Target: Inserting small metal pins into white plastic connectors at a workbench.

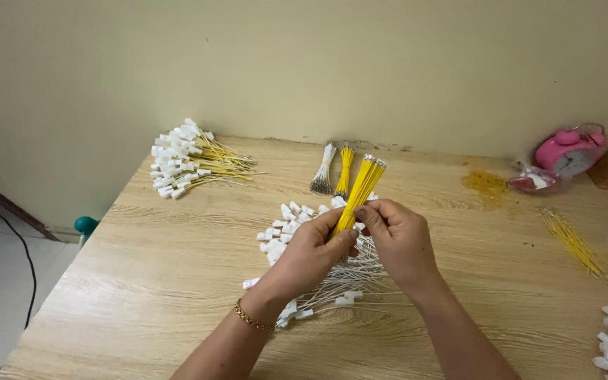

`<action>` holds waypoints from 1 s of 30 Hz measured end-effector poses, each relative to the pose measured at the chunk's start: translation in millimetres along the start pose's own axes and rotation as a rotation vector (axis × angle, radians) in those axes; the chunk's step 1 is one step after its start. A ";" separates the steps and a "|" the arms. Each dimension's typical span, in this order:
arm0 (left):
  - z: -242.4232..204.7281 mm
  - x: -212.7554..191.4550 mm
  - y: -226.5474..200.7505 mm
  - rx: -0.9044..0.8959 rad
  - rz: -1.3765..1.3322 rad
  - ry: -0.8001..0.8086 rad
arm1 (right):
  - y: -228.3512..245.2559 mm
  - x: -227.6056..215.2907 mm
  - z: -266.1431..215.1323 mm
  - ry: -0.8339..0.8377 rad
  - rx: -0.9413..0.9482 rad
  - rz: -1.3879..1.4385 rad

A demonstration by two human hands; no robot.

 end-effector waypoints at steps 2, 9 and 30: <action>0.3 0.5 2.5 -0.001 -0.011 -0.012 | 5.0 -2.4 -2.0 -0.032 -0.037 -0.029; -7.0 0.5 -13.5 -0.012 0.087 -0.067 | 25.8 -2.1 -6.5 -0.129 -0.389 -0.433; -0.1 -4.9 -16.2 -0.080 0.637 -0.286 | -34.2 17.5 1.6 0.241 -0.128 0.241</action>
Point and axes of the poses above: each hand's wrist, its own z-axis towards the middle knuckle, its own x-axis out of the palm, y = z × x, the point moved 7 cm from there along z, towards the middle knuckle, and after that the axes turned 10 degrees about y, right-handed, at the moved point
